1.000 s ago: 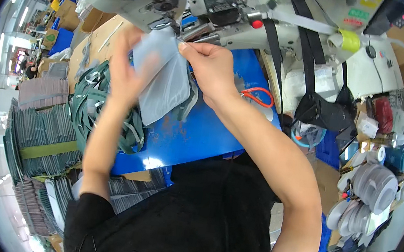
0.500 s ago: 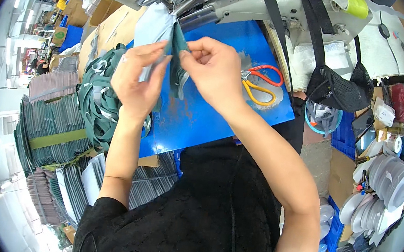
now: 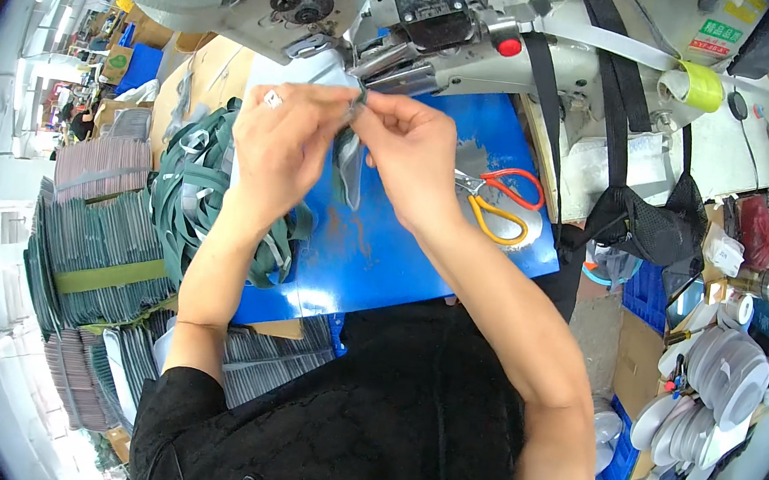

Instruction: Sewing fabric and mesh components together using an industrial sewing machine to manufacture pouches.

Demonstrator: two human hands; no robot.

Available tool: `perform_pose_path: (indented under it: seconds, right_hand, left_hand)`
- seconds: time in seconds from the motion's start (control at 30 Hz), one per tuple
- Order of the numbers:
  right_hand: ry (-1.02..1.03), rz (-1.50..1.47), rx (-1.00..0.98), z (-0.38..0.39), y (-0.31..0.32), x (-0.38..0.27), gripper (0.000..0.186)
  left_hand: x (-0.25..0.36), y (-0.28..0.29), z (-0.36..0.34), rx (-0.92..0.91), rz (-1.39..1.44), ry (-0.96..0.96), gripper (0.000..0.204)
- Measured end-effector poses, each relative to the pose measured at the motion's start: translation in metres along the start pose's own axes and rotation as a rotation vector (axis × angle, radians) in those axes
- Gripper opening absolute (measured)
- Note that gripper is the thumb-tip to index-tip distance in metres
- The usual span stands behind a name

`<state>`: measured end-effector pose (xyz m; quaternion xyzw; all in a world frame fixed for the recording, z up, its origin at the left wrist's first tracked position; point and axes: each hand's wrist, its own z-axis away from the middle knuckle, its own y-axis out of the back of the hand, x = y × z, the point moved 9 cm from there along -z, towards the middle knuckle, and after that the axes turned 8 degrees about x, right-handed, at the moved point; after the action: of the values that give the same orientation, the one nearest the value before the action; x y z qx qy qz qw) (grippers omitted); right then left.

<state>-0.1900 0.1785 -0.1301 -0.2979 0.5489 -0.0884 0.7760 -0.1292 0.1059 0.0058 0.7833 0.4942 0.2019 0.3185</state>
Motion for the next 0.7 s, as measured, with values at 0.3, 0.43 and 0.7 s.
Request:
perform_pose_path:
  seconds: [0.3,0.43,0.7]
  right_hand:
    - [0.105,-0.091,0.215,-0.020,-0.002,-0.008,0.020]
    - [0.108,-0.049,0.197,-0.020,-0.006,-0.010,0.019]
    - [0.067,0.158,0.210,-0.015,0.002,-0.017,0.026]
  left_hand:
    - [0.012,-0.003,0.065,0.286,0.272,0.329,0.022]
    - [-0.032,-0.035,0.097,0.150,0.282,0.788,0.031]
    - [-0.110,-0.055,0.083,-0.393,1.007,1.053,0.041]
